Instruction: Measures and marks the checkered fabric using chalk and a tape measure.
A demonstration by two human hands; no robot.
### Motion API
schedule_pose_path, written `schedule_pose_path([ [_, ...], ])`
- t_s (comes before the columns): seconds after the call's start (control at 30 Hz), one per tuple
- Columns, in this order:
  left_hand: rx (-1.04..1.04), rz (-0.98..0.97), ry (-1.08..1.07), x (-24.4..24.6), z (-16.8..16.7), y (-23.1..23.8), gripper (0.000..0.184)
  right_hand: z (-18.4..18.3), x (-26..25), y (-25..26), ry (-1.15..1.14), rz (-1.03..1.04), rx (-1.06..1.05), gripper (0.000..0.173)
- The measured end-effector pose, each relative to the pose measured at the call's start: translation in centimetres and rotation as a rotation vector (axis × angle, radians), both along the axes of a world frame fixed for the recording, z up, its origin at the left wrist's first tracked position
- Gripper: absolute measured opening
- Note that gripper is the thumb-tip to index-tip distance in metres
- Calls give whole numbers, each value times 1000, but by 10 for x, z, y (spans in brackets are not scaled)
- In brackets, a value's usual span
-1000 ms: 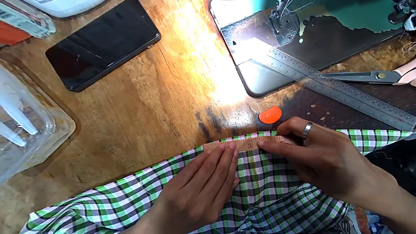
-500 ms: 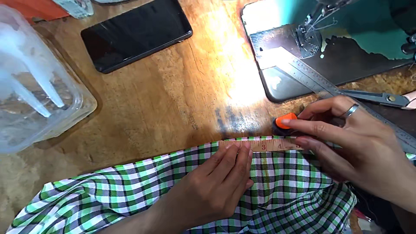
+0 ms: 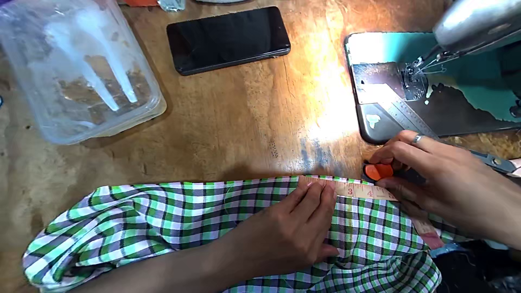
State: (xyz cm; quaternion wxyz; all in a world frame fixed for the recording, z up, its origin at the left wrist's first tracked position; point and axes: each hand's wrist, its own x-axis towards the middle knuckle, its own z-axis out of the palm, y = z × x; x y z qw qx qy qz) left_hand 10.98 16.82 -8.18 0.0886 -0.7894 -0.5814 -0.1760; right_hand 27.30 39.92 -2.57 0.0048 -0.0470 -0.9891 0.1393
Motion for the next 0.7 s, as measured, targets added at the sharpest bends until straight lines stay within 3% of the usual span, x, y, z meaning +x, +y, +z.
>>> schedule_pose_path([
  [0.1, 5, -6, -17, 0, -2, 0, 68, 8, -31, 5, 24, 195, -54, 10],
  [0.3, 32, 2, 6, 0, -1, -1, 69, 7, -101, -17, 52, 651, -252, 20],
  [0.53, 31, -7, 47, 0, -1, -3, 68, 18, -134, -32, -58, 827, -131, 15],
  [0.7, 39, 3, 73, 0, 0, -4, 67, 20, -134, -34, -87, 856, -160, 18],
])
